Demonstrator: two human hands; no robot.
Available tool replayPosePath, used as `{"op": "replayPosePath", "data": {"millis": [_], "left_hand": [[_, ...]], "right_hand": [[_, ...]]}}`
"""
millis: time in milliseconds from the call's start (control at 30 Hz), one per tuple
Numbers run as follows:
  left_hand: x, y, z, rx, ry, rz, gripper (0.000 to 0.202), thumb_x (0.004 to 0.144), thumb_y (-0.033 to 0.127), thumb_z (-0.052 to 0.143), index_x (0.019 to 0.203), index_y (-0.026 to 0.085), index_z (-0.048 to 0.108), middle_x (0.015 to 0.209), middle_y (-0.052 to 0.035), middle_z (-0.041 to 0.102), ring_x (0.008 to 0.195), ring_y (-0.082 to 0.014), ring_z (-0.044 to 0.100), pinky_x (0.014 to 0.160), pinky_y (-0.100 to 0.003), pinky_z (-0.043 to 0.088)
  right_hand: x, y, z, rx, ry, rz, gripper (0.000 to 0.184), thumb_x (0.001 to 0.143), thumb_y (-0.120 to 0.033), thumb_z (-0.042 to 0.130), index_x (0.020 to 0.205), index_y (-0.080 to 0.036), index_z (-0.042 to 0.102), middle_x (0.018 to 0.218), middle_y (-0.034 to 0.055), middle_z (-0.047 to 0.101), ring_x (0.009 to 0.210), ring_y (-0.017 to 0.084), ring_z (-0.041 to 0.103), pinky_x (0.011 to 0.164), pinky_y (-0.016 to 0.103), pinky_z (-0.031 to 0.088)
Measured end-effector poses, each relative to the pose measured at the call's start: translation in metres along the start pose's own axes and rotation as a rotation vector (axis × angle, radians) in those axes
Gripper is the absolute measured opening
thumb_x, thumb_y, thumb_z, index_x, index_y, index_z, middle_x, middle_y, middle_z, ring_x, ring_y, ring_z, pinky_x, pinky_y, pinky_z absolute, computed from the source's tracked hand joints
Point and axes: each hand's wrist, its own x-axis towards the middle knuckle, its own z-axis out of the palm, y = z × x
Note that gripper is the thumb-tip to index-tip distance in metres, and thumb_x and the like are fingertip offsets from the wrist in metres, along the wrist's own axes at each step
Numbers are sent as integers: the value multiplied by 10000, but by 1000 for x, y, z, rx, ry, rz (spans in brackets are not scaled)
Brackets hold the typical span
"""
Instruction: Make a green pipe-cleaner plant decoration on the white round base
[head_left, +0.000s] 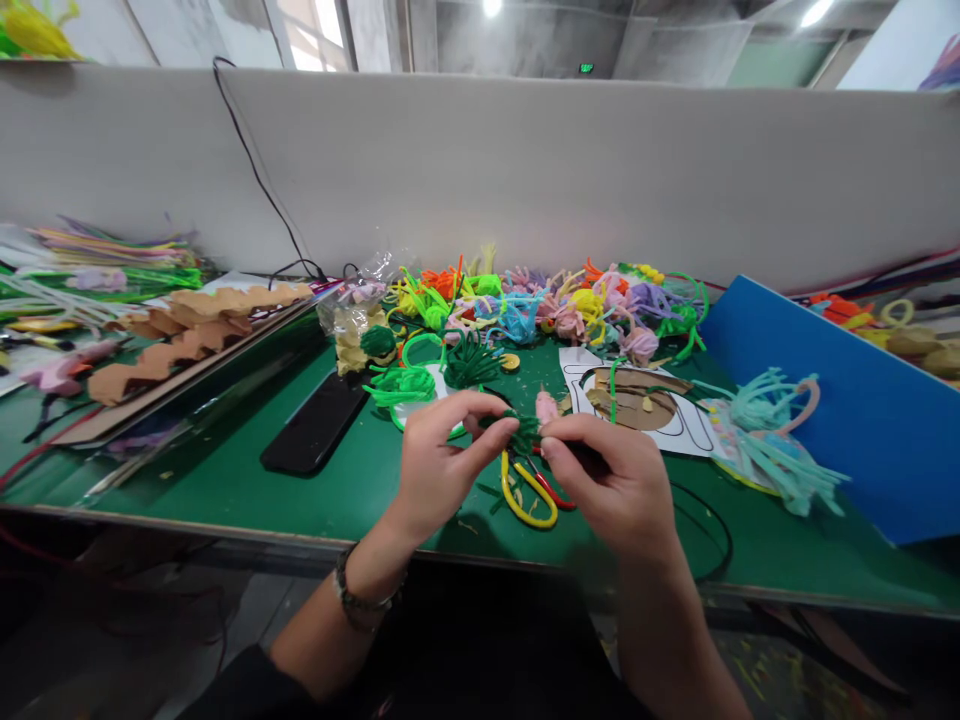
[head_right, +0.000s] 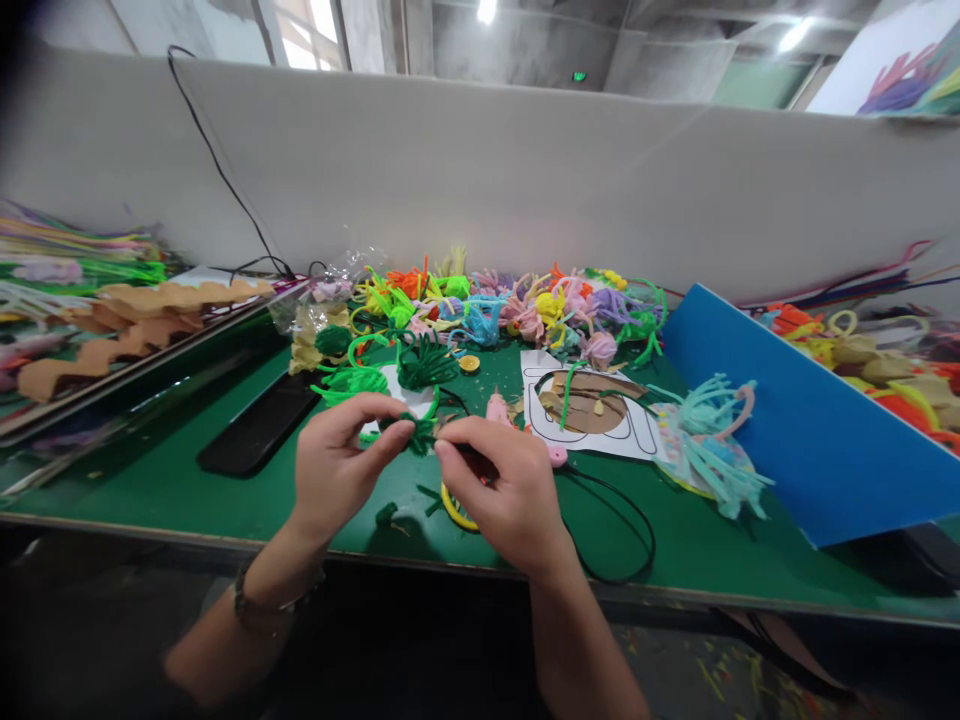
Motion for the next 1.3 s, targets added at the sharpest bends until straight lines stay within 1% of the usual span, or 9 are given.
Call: {"op": "replayPosePath", "data": {"millis": [133, 333, 500, 733, 900, 1300], "left_hand": [[-2, 4, -2, 22, 0, 7, 128, 744, 278, 579, 667, 176, 573, 596, 25, 624, 472, -61, 490, 476, -173, 431], [-4, 8, -4, 45, 7, 27, 134, 742, 280, 582, 665, 171, 576, 590, 25, 625, 459, -58, 484, 471, -169, 426], [-6, 11, -7, 58, 11, 23, 133, 741, 279, 584, 669, 167, 579, 591, 22, 626, 458, -60, 487, 471, -170, 424], [-8, 13, -9, 57, 24, 34, 155, 748, 306, 572, 669, 173, 578, 593, 17, 628, 467, -65, 498, 475, -181, 438], [-10, 14, -11, 57, 31, 55, 139, 744, 290, 578, 676, 168, 578, 581, 19, 622, 471, -61, 497, 465, -167, 431], [-12, 17, -11, 83, 25, 66, 109, 730, 262, 596, 667, 174, 580, 549, 32, 604, 440, -57, 477, 447, -169, 422]], "right_hand": [[-2, -3, -2, 8, -7, 9, 129, 770, -193, 487, 671, -183, 570, 515, -50, 544, 422, 56, 430, 413, 176, 352], [-4, -8, -3, -1, -1, -13, 117, 763, -176, 497, 675, -180, 573, 534, -48, 566, 442, 54, 454, 441, 170, 370], [-6, -12, -4, -16, -5, -15, 121, 766, -179, 491, 679, -181, 574, 529, -49, 558, 422, 49, 431, 410, 172, 341], [-8, -14, -3, -36, -17, -5, 126, 774, -195, 487, 679, -177, 568, 526, -46, 555, 389, 44, 388, 409, 182, 344], [-9, -16, -3, -47, -22, -2, 130, 775, -199, 486, 673, -177, 564, 513, -50, 542, 382, 41, 379, 403, 180, 338], [-12, -19, -2, -85, 7, -38, 118, 776, -182, 491, 682, -171, 561, 537, -49, 550, 392, 35, 383, 413, 179, 331]]}}
